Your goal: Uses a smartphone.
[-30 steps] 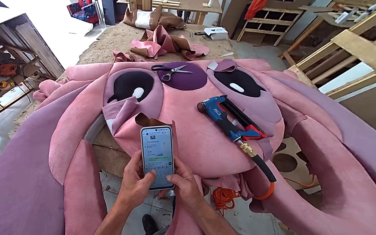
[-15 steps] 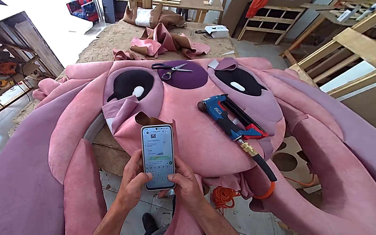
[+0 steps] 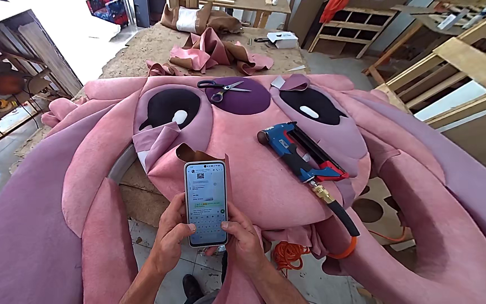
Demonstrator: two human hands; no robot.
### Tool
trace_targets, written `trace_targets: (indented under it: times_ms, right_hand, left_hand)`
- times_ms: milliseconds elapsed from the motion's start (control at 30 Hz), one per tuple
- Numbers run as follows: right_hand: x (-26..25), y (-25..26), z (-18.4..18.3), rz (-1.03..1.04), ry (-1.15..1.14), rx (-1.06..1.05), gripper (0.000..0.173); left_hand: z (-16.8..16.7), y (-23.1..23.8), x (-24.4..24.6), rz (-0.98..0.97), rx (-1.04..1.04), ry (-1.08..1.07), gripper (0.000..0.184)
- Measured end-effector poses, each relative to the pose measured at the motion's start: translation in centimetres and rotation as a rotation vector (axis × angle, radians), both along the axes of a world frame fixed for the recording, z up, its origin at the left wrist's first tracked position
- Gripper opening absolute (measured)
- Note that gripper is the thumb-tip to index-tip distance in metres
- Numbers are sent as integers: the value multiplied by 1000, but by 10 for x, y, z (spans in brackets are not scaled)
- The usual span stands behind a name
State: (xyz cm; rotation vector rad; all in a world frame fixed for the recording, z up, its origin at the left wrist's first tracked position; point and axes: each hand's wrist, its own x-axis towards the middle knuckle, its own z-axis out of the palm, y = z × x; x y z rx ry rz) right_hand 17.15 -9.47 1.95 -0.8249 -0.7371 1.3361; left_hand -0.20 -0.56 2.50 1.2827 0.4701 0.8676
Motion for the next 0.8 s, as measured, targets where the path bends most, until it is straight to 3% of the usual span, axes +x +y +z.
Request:
trace_targets:
  times_ms: [633,800]
  right_hand:
    - [-1,1,1,0,12,-24,38]
    - [-2,1,4,39,-73,-34,52]
  left_hand:
    - [1,1,-1,0,-7,16,57]
    - [1,2,-1,32,-32,32,56]
